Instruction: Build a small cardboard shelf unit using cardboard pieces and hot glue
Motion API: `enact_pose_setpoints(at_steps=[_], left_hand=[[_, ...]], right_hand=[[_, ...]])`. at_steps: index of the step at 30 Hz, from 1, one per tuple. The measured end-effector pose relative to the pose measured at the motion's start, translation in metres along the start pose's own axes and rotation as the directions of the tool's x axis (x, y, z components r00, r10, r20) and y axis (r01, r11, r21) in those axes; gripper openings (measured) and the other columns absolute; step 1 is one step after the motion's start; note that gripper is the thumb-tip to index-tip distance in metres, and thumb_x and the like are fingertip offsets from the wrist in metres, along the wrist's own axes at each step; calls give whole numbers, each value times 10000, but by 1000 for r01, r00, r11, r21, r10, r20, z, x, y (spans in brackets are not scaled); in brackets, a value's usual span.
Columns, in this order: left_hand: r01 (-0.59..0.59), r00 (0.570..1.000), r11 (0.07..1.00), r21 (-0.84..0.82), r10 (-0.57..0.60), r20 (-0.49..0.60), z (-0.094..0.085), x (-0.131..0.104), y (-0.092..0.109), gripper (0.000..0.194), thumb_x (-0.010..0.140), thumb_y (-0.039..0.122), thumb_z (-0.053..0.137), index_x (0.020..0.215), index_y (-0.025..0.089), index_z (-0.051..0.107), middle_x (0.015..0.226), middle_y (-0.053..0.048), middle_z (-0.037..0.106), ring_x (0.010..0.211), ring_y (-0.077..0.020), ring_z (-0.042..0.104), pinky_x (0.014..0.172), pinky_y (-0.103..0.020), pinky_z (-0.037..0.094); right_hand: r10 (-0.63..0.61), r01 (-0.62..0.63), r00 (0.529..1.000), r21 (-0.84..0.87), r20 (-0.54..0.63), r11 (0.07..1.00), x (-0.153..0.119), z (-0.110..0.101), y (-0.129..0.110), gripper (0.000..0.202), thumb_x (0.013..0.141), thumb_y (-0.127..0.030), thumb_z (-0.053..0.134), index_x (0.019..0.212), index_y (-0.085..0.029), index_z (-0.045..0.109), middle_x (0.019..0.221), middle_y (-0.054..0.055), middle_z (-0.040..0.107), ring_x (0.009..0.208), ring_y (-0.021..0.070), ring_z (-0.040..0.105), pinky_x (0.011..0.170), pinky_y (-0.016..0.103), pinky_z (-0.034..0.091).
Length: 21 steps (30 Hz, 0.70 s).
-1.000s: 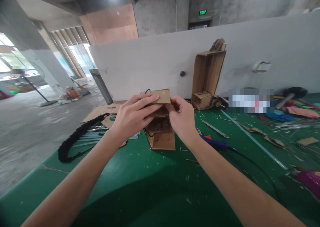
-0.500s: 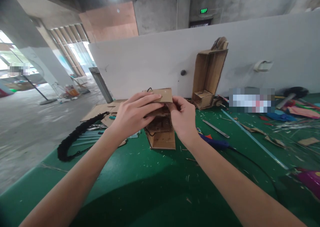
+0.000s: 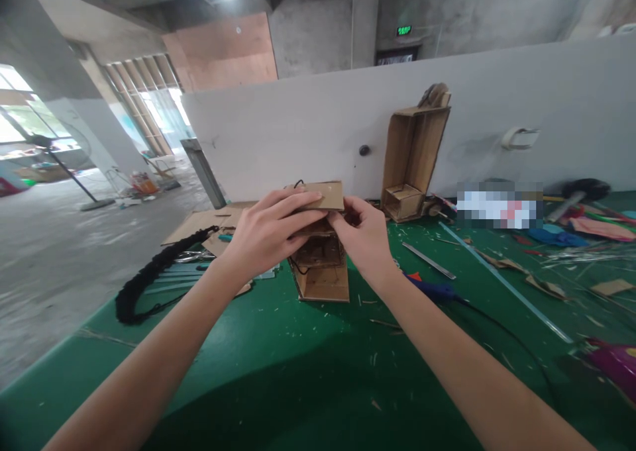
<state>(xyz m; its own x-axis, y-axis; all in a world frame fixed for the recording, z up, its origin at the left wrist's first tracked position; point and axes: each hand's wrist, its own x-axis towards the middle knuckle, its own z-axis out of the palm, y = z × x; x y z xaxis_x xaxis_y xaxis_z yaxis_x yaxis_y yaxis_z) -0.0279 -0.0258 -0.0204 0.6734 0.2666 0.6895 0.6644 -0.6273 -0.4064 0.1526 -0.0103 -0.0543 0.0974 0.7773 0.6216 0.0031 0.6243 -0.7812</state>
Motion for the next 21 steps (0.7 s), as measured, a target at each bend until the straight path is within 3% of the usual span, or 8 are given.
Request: enact_pose_setpoints(at_steps=[14,21], left_hand=[[-3,1000,1000,11,3,-10,1,-1,-1,311,890,189,546,1193,247,581,1330,-13,577,1200,-228,513,919,-381,545],[24,999,1000,-4,-24,25,-3,0,2,286,894,196,540,1172,254,578,1332,-5,576,1214,-228,505,916,-369,538]], right_hand=[[-5,23,997,-242,72,970,7,-7,-14,173,778,-218,598,849,-206,756,726,2,689,685,164,589,645,314,456],[-30,44,998,-232,64,972,7,-7,-10,140,773,-211,592,793,-190,729,705,-2,682,668,152,575,632,296,441]])
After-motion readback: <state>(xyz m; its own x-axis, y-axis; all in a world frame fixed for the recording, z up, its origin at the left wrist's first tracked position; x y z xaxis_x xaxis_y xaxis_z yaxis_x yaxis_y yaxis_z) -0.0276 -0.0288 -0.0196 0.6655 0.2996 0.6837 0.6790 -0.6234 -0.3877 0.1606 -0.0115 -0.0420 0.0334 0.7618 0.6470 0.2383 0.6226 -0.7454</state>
